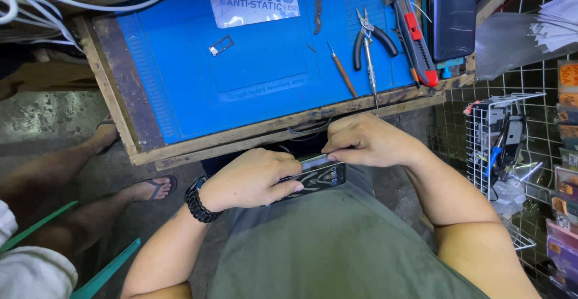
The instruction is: The person uses a screwdriver to tighten screws on a disassembled smartphone placed on a blue mat. They then test the phone's functionality by navigating the touchscreen and opening the camera app. Finally, they reassemble the device by aligning the back cover and pressing it into place.
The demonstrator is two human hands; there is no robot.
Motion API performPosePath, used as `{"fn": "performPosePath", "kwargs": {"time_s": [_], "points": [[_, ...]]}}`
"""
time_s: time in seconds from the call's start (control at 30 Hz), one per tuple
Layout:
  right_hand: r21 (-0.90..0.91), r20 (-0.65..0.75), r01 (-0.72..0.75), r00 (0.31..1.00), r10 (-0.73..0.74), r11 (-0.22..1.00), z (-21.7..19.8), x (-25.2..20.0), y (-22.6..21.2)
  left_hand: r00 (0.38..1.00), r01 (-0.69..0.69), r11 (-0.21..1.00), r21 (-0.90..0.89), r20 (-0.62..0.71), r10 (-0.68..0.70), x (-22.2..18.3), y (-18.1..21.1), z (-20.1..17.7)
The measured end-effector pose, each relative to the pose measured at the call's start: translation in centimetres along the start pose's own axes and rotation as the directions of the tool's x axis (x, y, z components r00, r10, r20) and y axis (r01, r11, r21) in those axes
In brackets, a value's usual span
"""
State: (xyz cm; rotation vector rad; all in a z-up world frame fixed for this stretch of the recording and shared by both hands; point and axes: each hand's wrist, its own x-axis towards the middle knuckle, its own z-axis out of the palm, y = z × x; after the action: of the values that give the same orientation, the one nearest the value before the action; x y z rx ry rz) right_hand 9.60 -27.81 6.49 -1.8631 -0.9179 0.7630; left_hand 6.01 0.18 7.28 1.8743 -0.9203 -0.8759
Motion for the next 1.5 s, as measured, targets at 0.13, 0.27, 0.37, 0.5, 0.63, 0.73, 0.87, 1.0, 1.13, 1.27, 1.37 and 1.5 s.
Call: {"fn": "performPosePath", "kwargs": {"time_s": [0.13,0.27,0.37,0.5,0.63,0.73,0.87,1.0,1.13,1.27,1.37,1.5], "points": [[-0.012,0.000,0.004,1.000,-0.004,1.000,0.1,-0.1,0.0,0.999,-0.024,1.000,0.018,-0.037,0.025,-0.5,0.1,0.0],[0.093,-0.122,-0.093,0.987,0.104,0.991,0.3,-0.5,0.2,0.991,-0.021,1.000,0.007,-0.130,0.022,-1.0,0.1,0.0],[0.219,-0.228,-0.084,0.964,0.134,0.972,-0.3,-0.2,0.7,0.974,-0.013,1.000,0.025,-0.225,0.018,-1.1,0.1,0.1],[0.266,-0.284,-0.121,0.938,0.197,0.956,-0.3,0.0,0.3,0.945,-0.041,0.999,0.000,-0.326,0.039,-1.1,0.1,0.6],[0.178,-0.368,-0.091,0.917,0.152,0.980,-0.4,0.0,-0.9,0.912,-0.070,0.997,-0.028,-0.406,0.052,-0.9,0.1,1.2],[0.112,-0.393,-0.058,0.914,0.098,0.992,-1.4,0.5,-1.8,0.898,-0.060,0.997,-0.055,-0.439,0.030,-0.8,0.1,1.3],[0.139,-0.394,-0.056,0.913,0.107,0.989,-2.3,1.4,-2.7,0.844,-0.132,0.986,-0.102,-0.533,0.058,-0.8,-0.2,1.5],[0.220,-0.358,0.003,0.931,0.078,0.976,-3.4,2.5,-2.4,0.768,-0.201,0.970,-0.138,-0.637,0.068,-0.9,-0.2,2.2],[0.146,-0.366,-0.032,0.927,0.083,0.989,-3.7,2.7,-2.3,0.745,-0.200,0.970,-0.136,-0.664,0.060,-0.8,-0.8,2.4],[0.020,-0.400,-0.036,0.916,0.041,0.999,-3.8,2.7,-3.2,0.746,-0.208,0.967,-0.148,-0.663,0.059,-0.7,-1.2,2.8],[0.023,-0.417,-0.019,0.909,0.027,1.000,-3.8,2.9,-3.8,0.717,-0.226,0.965,-0.133,-0.694,0.072,-0.6,-1.4,3.0],[0.095,-0.390,0.098,0.919,-0.054,0.991,-4.2,3.2,-3.4,0.674,-0.194,0.971,-0.140,-0.738,0.028,-0.7,-2.0,3.5]]}}
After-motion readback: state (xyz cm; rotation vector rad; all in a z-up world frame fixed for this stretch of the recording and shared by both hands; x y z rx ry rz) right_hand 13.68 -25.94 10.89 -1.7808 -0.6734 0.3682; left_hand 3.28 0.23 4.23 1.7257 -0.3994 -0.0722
